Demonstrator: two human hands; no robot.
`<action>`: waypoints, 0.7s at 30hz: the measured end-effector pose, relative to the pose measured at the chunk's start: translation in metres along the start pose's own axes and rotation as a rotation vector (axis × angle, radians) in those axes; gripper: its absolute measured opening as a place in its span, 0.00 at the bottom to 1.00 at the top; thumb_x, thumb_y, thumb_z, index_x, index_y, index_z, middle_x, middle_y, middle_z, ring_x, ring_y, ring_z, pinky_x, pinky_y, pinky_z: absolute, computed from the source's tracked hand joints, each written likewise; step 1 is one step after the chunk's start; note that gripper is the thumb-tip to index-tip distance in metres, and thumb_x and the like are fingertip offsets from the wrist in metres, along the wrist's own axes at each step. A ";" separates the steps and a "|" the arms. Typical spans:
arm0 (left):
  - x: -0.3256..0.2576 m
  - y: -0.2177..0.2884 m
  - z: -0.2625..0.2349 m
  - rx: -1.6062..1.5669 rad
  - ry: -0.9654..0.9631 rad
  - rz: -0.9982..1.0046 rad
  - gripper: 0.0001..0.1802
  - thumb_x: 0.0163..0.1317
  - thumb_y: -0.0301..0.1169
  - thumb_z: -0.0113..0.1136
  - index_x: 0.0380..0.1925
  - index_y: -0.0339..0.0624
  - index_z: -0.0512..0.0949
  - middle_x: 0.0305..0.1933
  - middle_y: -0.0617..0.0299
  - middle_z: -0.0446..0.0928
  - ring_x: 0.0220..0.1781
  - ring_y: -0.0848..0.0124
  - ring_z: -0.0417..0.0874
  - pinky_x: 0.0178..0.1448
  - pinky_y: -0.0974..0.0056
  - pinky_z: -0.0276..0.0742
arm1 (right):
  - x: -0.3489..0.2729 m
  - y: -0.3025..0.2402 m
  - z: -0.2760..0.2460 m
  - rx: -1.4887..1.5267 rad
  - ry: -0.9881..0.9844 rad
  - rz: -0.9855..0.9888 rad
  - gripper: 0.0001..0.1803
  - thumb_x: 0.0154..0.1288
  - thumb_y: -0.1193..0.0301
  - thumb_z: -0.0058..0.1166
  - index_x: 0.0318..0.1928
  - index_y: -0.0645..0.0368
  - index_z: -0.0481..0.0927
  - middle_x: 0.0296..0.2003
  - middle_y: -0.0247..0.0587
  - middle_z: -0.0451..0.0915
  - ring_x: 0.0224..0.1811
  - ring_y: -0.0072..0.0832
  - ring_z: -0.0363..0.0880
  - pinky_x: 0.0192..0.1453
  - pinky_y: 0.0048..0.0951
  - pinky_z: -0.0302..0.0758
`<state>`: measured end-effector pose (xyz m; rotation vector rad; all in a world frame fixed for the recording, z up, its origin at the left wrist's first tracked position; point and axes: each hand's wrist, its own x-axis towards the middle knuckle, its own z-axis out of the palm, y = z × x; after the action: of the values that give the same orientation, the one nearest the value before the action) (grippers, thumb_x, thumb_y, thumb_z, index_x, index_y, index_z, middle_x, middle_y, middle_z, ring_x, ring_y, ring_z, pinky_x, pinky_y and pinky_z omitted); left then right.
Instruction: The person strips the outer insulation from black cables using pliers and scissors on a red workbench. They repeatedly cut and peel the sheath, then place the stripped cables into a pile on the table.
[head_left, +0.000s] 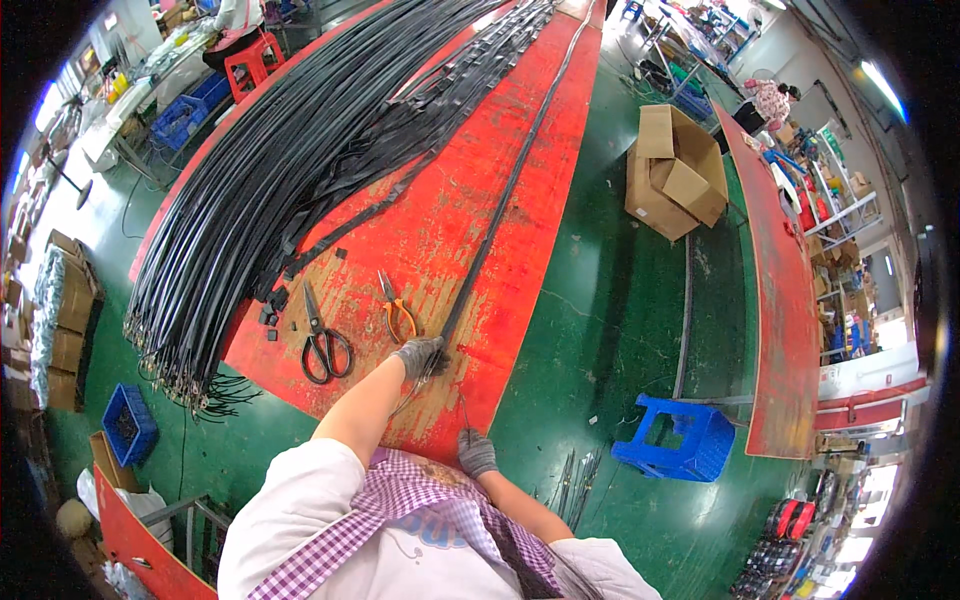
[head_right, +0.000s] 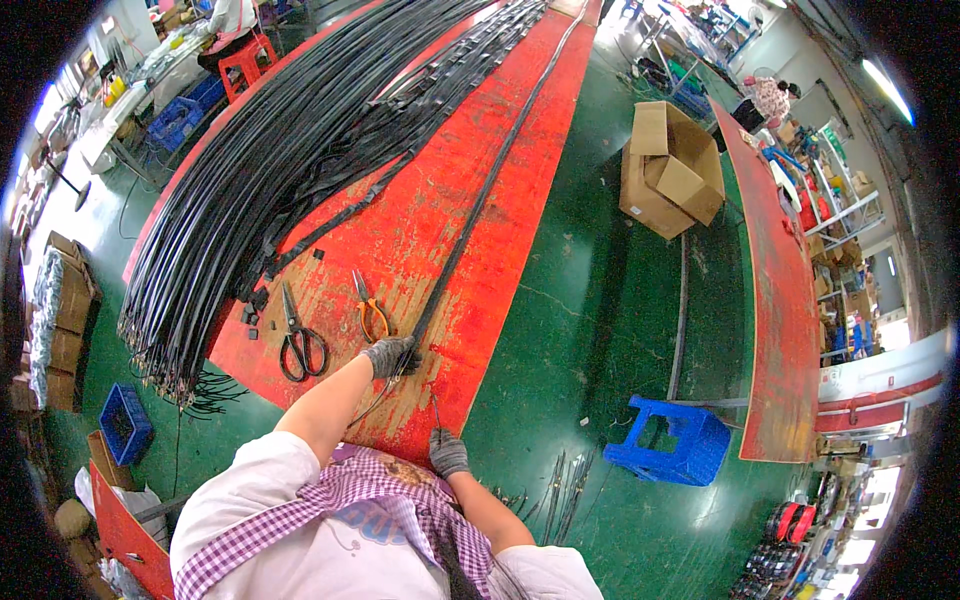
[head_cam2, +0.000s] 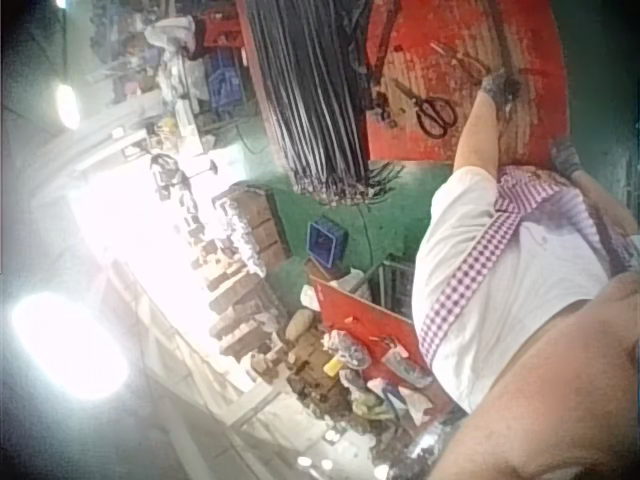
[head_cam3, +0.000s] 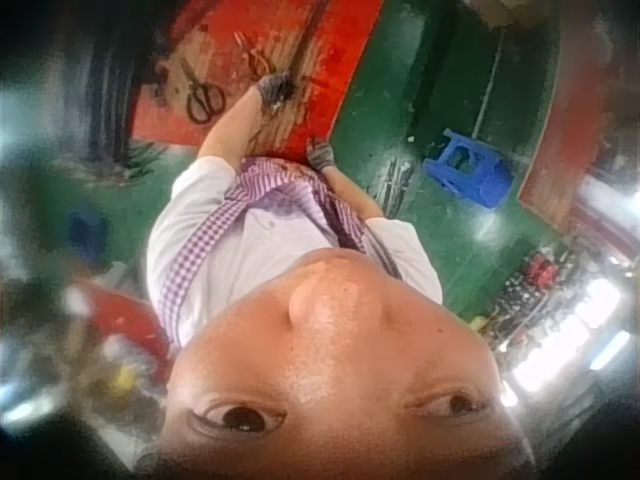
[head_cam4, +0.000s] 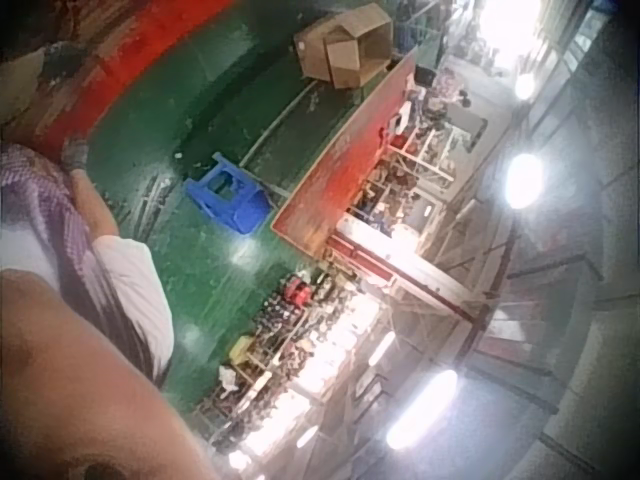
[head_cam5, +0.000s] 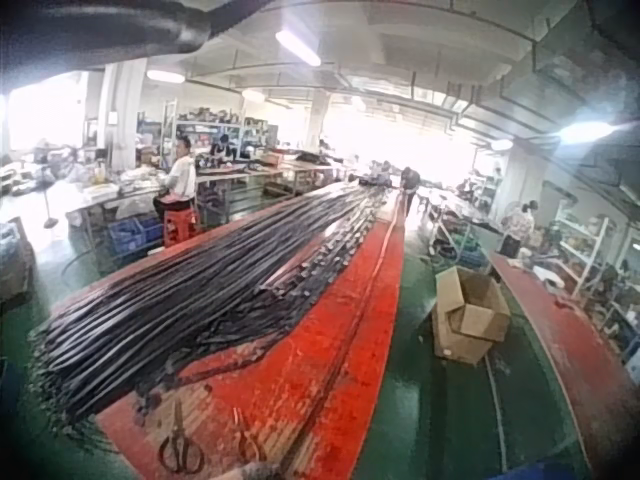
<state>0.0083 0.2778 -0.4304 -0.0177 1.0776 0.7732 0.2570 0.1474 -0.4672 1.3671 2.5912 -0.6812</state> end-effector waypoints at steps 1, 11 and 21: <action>0.000 0.000 0.000 0.000 0.008 -0.005 0.13 0.54 0.40 0.53 0.30 0.41 0.72 0.27 0.56 0.76 0.27 0.66 0.78 0.30 0.61 0.76 | 0.000 0.000 0.001 -0.015 0.038 -0.009 0.17 0.61 0.66 0.28 0.39 0.62 0.70 0.35 0.54 0.74 0.33 0.45 0.74 0.34 0.42 0.70; 0.002 -0.001 -0.002 0.002 -0.014 0.006 0.13 0.56 0.41 0.50 0.31 0.41 0.70 0.26 0.57 0.76 0.26 0.65 0.78 0.29 0.60 0.76 | 0.003 -0.005 -0.003 0.252 0.105 0.178 0.17 0.61 0.63 0.31 0.30 0.62 0.71 0.27 0.55 0.74 0.29 0.48 0.73 0.33 0.43 0.69; -0.004 0.003 0.002 0.005 0.014 0.012 0.15 0.54 0.39 0.53 0.33 0.39 0.71 0.30 0.53 0.76 0.28 0.62 0.78 0.31 0.59 0.77 | 0.001 0.004 0.011 0.008 0.215 -0.067 0.16 0.61 0.63 0.33 0.32 0.61 0.71 0.24 0.54 0.73 0.26 0.48 0.72 0.30 0.42 0.70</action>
<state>0.0074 0.2781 -0.4254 -0.0131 1.0937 0.7820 0.2582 0.1454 -0.4784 1.4348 2.8135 -0.5833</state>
